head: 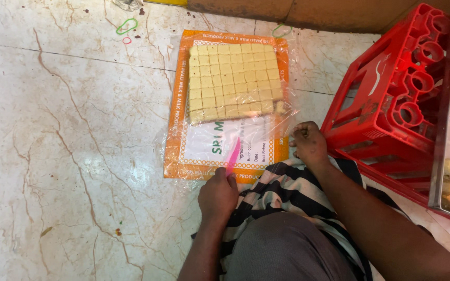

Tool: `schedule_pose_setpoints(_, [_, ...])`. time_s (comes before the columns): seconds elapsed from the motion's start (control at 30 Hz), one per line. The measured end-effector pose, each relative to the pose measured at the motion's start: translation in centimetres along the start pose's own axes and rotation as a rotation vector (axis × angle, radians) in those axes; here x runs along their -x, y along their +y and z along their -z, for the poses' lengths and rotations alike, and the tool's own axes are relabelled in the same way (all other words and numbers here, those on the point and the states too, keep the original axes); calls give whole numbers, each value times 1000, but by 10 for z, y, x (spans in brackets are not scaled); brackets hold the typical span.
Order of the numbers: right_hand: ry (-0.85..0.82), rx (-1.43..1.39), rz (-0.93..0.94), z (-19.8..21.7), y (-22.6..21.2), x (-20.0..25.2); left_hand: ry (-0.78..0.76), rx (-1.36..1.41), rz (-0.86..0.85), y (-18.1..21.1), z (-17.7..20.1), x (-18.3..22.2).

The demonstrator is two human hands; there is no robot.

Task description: The person uses a pink plastic tool to separate a block of yellow sweets from its plastic covering and then places the individual sweets into a clear plastic bag.

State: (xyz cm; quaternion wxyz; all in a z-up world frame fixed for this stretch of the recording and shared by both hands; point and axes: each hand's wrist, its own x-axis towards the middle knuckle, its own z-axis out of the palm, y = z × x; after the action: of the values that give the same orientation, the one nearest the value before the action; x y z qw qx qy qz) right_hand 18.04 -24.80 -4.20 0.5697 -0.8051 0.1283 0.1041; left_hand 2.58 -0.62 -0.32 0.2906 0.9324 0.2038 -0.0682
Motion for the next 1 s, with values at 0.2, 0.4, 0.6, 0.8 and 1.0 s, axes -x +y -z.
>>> schedule_pose_setpoints(0.2, [-20,14,8,5,21,-11,3,-36,-10,-6,12,-9])
schedule_pose_setpoints(0.4, [-12,48,97,6,30,-11,-29,-54,10,-5,22,-12])
schedule_pose_setpoints(0.6, [123,-17,51,-3,5,8,-121,37,12,8,18,-9])
schedule_pose_setpoints(0.8, [315,717,907,-5,-37,49,-160,123,-35,19,8,-18])
schedule_pose_setpoints(1.0, [-115,909,982,-12,-72,45,-337,441,13,44,5,-36])
